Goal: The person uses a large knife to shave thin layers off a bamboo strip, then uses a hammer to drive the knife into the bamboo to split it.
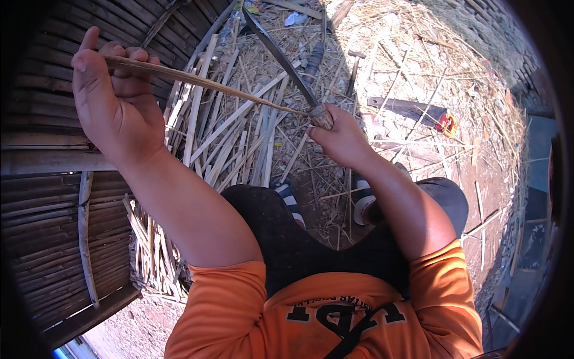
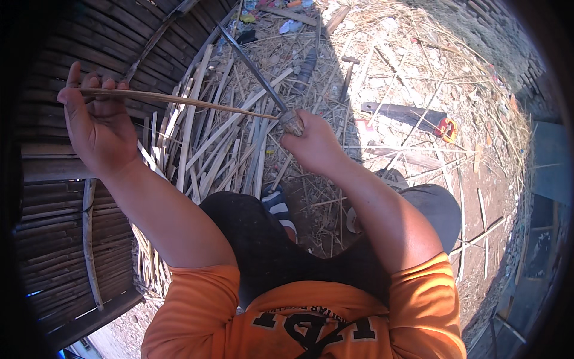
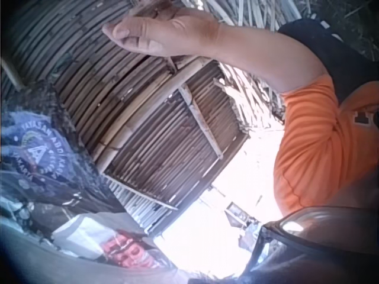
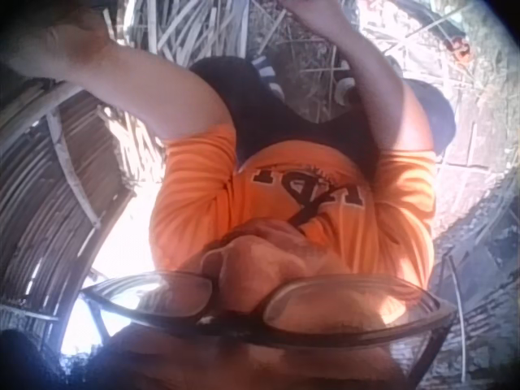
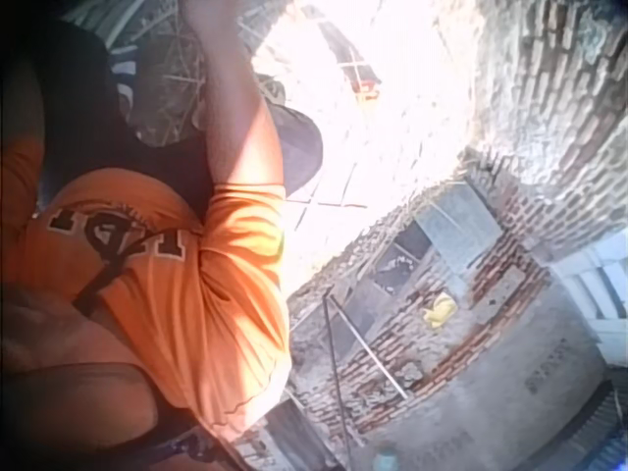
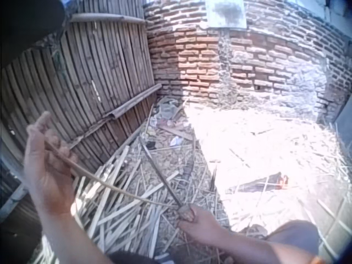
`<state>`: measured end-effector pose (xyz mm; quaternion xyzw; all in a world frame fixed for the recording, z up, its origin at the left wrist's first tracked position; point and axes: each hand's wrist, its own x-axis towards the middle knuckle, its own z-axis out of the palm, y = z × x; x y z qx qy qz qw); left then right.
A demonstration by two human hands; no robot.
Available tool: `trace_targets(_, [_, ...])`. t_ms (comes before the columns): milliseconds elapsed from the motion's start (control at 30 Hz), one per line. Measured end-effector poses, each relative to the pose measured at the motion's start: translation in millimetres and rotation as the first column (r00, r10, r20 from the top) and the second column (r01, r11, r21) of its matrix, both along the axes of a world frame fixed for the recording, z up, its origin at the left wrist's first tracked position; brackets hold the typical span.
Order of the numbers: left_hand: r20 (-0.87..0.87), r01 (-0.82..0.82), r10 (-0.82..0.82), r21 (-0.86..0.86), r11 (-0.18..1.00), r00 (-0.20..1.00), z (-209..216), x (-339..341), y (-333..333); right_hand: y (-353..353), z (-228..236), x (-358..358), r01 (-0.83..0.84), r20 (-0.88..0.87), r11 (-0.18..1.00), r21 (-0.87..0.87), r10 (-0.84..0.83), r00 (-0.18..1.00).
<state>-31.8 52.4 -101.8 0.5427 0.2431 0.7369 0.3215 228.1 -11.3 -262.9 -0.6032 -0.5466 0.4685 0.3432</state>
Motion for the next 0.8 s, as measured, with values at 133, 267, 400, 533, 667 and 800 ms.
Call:
trace_targets(133, [0.048,0.320,-0.328,0.124,0.939,0.943,-15.0,-21.2,23.4,4.1,-5.9,9.6,-0.023,0.137,0.967,0.252,-0.012,0.991])
trace_targets(267, [0.063,0.342,-0.351,0.115,0.933,0.934,-14.2,13.7,12.2,6.7,6.7,16.3,0.066,0.056,0.996,0.064,-0.070,0.996])
trace_targets(400, [0.011,0.543,-0.551,0.147,0.827,0.835,-7.1,-9.3,11.5,7.6,15.0,16.8,0.110,-0.032,0.994,-0.009,-0.111,0.993])
trace_targets(533, [-0.002,0.417,-0.423,0.177,0.892,0.906,16.3,-10.7,-13.5,9.7,2.0,22.6,0.137,-0.039,0.990,-0.009,-0.137,0.990])
trace_targets(667, [-0.001,0.312,-0.318,0.200,0.929,0.948,18.1,-8.0,-15.8,10.4,1.1,21.9,0.112,-0.046,0.993,0.026,-0.111,0.993])
trace_targets(800, [0.034,0.019,-0.025,0.163,0.986,0.999,2.5,24.9,-4.1,10.0,6.9,17.6,0.109,-0.031,0.994,0.001,-0.109,0.994])
